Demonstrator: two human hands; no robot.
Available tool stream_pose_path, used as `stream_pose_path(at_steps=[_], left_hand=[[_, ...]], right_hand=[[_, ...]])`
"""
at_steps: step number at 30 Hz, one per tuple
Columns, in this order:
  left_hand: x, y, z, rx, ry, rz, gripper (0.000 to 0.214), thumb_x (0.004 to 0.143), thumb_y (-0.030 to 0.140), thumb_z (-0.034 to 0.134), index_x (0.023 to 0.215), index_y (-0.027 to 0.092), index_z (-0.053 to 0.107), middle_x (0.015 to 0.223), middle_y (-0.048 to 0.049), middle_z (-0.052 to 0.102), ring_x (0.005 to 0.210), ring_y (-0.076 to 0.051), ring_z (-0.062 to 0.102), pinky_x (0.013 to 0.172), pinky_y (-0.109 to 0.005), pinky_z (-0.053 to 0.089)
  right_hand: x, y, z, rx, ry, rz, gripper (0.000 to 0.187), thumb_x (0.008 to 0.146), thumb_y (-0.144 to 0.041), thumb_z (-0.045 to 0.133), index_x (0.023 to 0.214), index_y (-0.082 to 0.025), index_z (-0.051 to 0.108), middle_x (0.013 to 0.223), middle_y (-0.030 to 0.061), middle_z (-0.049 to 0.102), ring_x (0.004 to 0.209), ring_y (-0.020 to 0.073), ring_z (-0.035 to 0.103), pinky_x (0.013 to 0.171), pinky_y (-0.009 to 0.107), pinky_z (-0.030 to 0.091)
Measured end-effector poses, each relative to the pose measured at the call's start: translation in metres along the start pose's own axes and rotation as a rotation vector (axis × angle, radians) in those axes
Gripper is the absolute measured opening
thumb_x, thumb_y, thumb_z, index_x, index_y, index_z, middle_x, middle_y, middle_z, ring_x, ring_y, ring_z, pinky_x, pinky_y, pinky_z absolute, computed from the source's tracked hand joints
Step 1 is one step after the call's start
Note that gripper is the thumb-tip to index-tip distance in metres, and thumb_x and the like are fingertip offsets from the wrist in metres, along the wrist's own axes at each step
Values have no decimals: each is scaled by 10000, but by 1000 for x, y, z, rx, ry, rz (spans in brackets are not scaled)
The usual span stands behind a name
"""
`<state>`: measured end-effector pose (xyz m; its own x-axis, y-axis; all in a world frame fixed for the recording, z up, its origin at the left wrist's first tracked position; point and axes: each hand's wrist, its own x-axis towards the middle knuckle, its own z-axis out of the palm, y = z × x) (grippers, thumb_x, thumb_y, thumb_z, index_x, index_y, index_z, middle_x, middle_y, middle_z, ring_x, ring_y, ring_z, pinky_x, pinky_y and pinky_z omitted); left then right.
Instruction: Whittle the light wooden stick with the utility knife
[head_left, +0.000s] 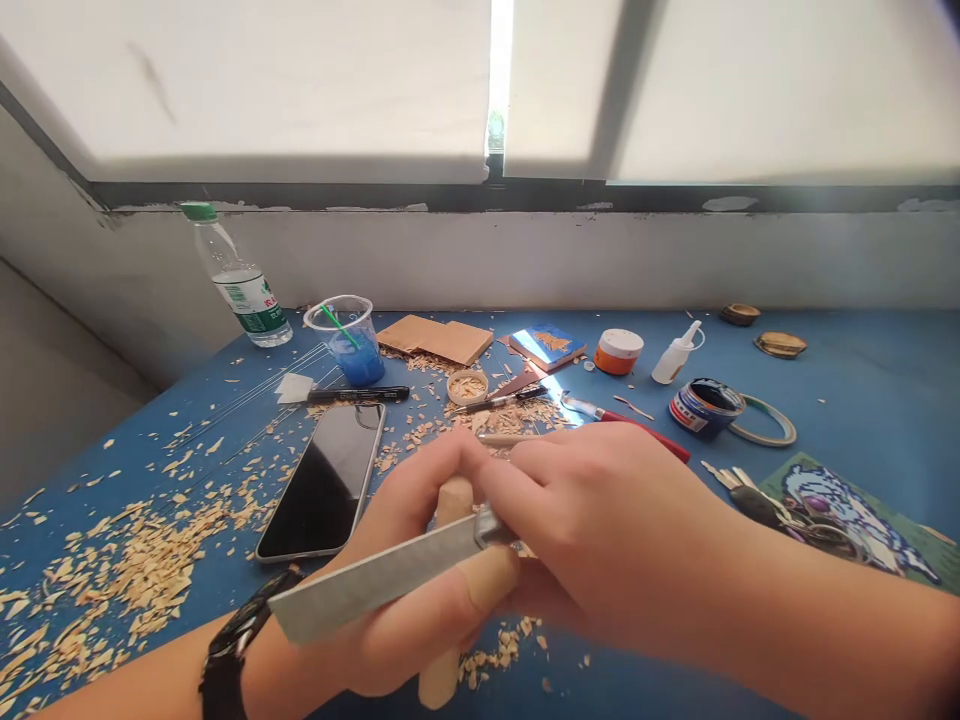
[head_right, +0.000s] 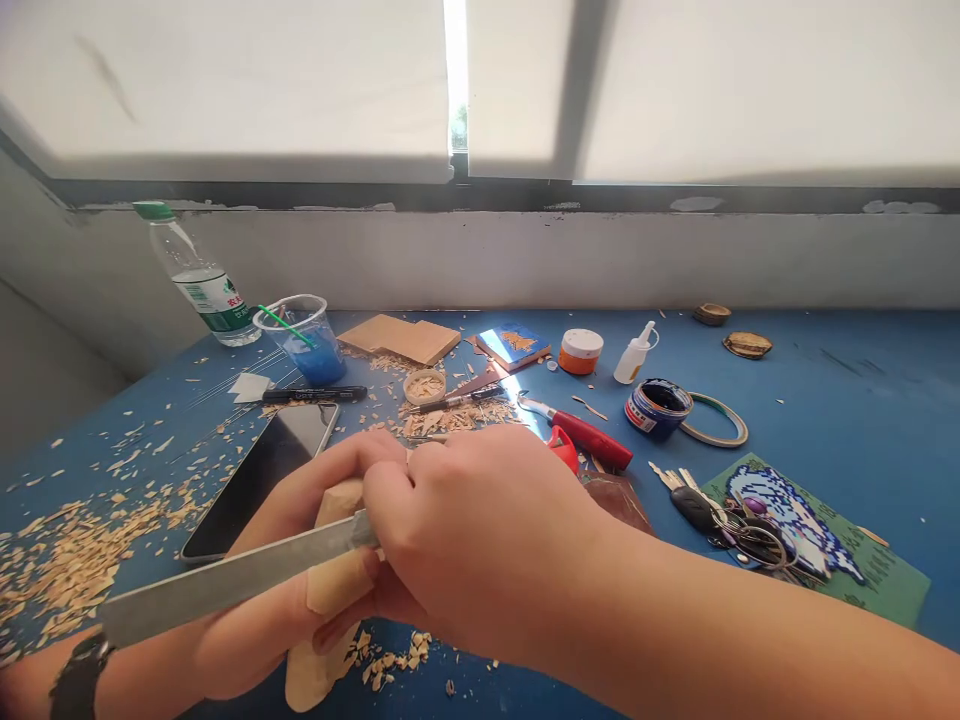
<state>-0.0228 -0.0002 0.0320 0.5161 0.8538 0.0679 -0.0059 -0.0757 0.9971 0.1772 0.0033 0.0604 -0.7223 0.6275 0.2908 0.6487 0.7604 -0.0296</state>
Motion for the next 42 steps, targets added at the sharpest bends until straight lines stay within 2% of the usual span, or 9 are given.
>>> stream_pose_path(at_steps=[3,7,10,13,18,26,32,36,42], left_hand=[[1,-3,-2,35,-98,-29,251,944,452,626,1049,235,556,684,15,572,568,-157,515,515,-267,398],[7,-5,-6,166,4,97,241,897,440,665,983,226,594,797,-21,610,704,-199,579,636,-314,482],[10,-4,-8,234,-5,145,226,832,382,716,979,229,639,808,-38,641,760,-245,623,700,-359,518],[11,-3,-10,260,-43,175,293,779,341,747,1030,223,652,830,-52,671,784,-270,640,713,-375,528],[11,-2,-12,298,-135,211,309,841,334,674,1117,224,586,911,-64,682,767,-253,634,697,-367,499],[12,-8,-13,267,-129,247,346,856,453,666,1117,244,574,876,-46,621,762,-251,592,720,-378,474],[9,-12,-7,201,-96,225,435,902,668,590,1003,245,591,611,11,555,585,-201,527,627,-350,430],[10,-20,-7,156,-36,256,412,896,620,608,906,209,565,747,-41,629,648,-200,569,610,-327,435],[14,-22,-7,179,-30,324,382,898,562,586,842,188,530,641,-7,552,576,-163,506,562,-307,395]], right_hand=[[-2,1,1,-68,8,53,568,948,-569,614,1332,-150,599,707,2,650,531,180,516,495,341,187],[-2,1,3,-40,-27,45,317,962,-461,611,1107,-189,679,793,28,680,611,186,562,511,346,214],[-1,0,4,7,-36,-7,203,983,-377,587,956,-190,660,852,44,694,666,186,588,524,350,253],[0,0,6,25,-55,-15,192,990,-362,577,924,-192,636,788,26,672,630,179,573,517,351,253],[0,1,13,-10,5,-20,265,1007,-422,550,884,-199,624,740,13,647,575,178,536,501,357,236],[-1,-2,22,51,37,31,381,1005,-510,576,1002,-141,673,817,34,683,652,192,632,513,352,369],[-2,-2,28,2,139,-23,349,992,-475,596,859,-155,643,724,23,638,599,191,592,461,355,283],[-1,-1,30,9,170,7,338,946,-489,658,891,-155,645,672,4,618,546,197,574,436,350,227],[-2,-1,27,29,184,44,462,1010,-560,535,1068,-116,650,674,8,621,544,216,572,451,349,241]])
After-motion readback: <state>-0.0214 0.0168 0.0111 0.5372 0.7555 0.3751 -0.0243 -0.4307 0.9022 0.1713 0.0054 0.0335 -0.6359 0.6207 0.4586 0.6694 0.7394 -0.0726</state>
